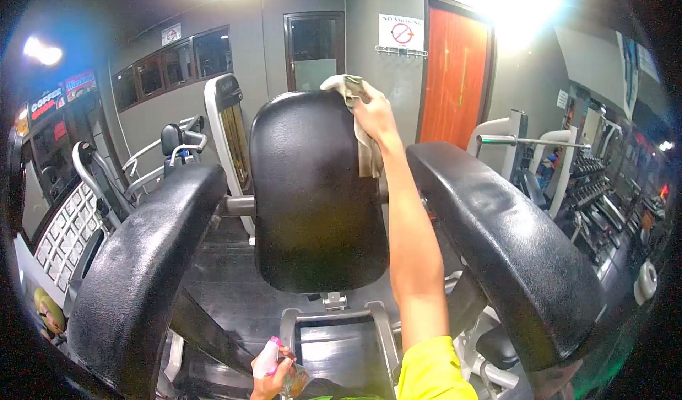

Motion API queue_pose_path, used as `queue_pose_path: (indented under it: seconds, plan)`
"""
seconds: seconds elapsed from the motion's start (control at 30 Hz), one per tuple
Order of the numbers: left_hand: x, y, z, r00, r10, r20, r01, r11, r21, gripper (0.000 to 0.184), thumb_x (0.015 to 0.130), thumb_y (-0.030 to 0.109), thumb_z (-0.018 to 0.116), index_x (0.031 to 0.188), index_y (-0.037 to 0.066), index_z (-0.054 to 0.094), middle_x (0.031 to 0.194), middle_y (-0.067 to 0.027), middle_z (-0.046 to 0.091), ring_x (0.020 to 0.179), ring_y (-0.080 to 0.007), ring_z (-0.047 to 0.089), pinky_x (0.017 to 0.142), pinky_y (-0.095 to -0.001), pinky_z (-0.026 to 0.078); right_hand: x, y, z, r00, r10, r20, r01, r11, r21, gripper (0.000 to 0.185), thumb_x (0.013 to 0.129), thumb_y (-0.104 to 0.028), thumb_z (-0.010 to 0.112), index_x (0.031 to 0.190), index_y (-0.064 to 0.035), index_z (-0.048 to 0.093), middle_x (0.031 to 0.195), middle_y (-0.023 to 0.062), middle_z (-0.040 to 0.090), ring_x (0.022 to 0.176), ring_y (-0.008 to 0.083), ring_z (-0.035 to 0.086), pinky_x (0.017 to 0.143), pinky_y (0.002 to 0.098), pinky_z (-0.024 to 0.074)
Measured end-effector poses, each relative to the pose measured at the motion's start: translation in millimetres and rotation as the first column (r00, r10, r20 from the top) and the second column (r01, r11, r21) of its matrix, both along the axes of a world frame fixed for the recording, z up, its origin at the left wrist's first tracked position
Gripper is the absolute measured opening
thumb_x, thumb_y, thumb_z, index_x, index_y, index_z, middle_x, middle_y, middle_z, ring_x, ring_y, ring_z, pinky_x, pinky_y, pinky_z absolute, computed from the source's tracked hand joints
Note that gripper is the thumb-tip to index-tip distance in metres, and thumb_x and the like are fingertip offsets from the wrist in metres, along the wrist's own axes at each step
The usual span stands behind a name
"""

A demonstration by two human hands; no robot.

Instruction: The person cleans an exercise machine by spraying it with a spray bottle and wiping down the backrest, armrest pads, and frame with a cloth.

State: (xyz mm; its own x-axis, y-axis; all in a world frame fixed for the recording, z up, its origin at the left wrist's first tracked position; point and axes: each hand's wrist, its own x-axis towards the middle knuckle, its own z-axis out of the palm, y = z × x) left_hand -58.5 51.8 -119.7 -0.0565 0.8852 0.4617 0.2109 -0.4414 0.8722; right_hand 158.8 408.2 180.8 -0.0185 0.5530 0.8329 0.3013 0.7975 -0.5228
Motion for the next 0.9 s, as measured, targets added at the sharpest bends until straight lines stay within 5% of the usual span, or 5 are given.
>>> queue_pose_path:
  seconds: [0.07, 0.17, 0.27, 0.63, 0.9]
  plan:
    - [-1, 0, -2, 0.988, 0.059, -0.145, -0.040, 0.991, 0.128, 0.031, 0.091, -0.005, 0.044, 0.121, 0.002, 0.050, 0.082, -0.0062, 0.059, 0.052, -0.0066, 0.046, 0.047, -0.0221, 0.043, -6, 9, 25, 0.958, -0.026, 0.284, 0.014, 0.999, 0.043, 0.038, 0.083, -0.020, 0.052, 0.119, -0.0115, 0.060, 0.110, 0.0135, 0.065, 0.100, 0.0248, 0.062, 0.091, 0.0333, 0.0454]
    - [-5, -2, -23, 0.716, 0.020, 0.698, 0.380, 0.828, -0.412, 0.017, 0.090, 0.004, 0.052, 0.107, 0.003, 0.055, 0.075, -0.0062, 0.057, 0.054, -0.0095, 0.051, 0.051, -0.0230, 0.044, -38, 21, 48, 0.848, -0.032, 0.529, 0.040, 0.999, -0.003, 0.042, 0.081, -0.008, 0.046, 0.122, -0.0083, 0.057, 0.113, 0.0134, 0.064, 0.107, 0.0250, 0.059, 0.096, 0.0329, 0.0428]
    - [-1, 8, -1, 0.994, 0.079, -0.077, -0.089, 0.987, -0.135, 0.020, 0.089, 0.010, 0.057, 0.108, 0.005, 0.057, 0.074, -0.0058, 0.057, 0.050, -0.0111, 0.052, 0.051, -0.0221, 0.046, -80, -31, 73, 0.701, -0.130, 0.701, 0.229, 0.972, -0.050, 0.043, 0.081, -0.018, 0.050, 0.124, -0.0172, 0.056, 0.117, 0.0112, 0.062, 0.109, 0.0279, 0.058, 0.095, 0.0356, 0.0441]
    - [22, 0, 10, 0.936, 0.085, 0.341, -0.018, 0.981, -0.194, 0.024, 0.087, 0.010, 0.059, 0.109, 0.000, 0.055, 0.076, -0.0091, 0.060, 0.056, -0.0137, 0.056, 0.054, -0.0254, 0.048, -222, -75, -37, -0.171, -0.505, 0.846, 0.160, 0.833, 0.530, 0.022, 0.084, -0.027, 0.057, 0.098, -0.0198, 0.071, 0.100, -0.0022, 0.068, 0.100, 0.0170, 0.061, 0.082, 0.0368, 0.0393]
    - [11, 0, -19, 0.968, 0.109, 0.225, -0.067, 0.980, -0.188, 0.022, 0.084, -0.002, 0.057, 0.104, -0.009, 0.055, 0.081, -0.0116, 0.063, 0.061, -0.0118, 0.059, 0.057, -0.0249, 0.048, -208, -112, -115, -0.139, -0.499, 0.855, 0.121, 0.849, 0.515, 0.019, 0.081, -0.027, 0.059, 0.091, -0.0171, 0.072, 0.086, 0.0004, 0.068, 0.092, 0.0214, 0.062, 0.086, 0.0421, 0.0391]
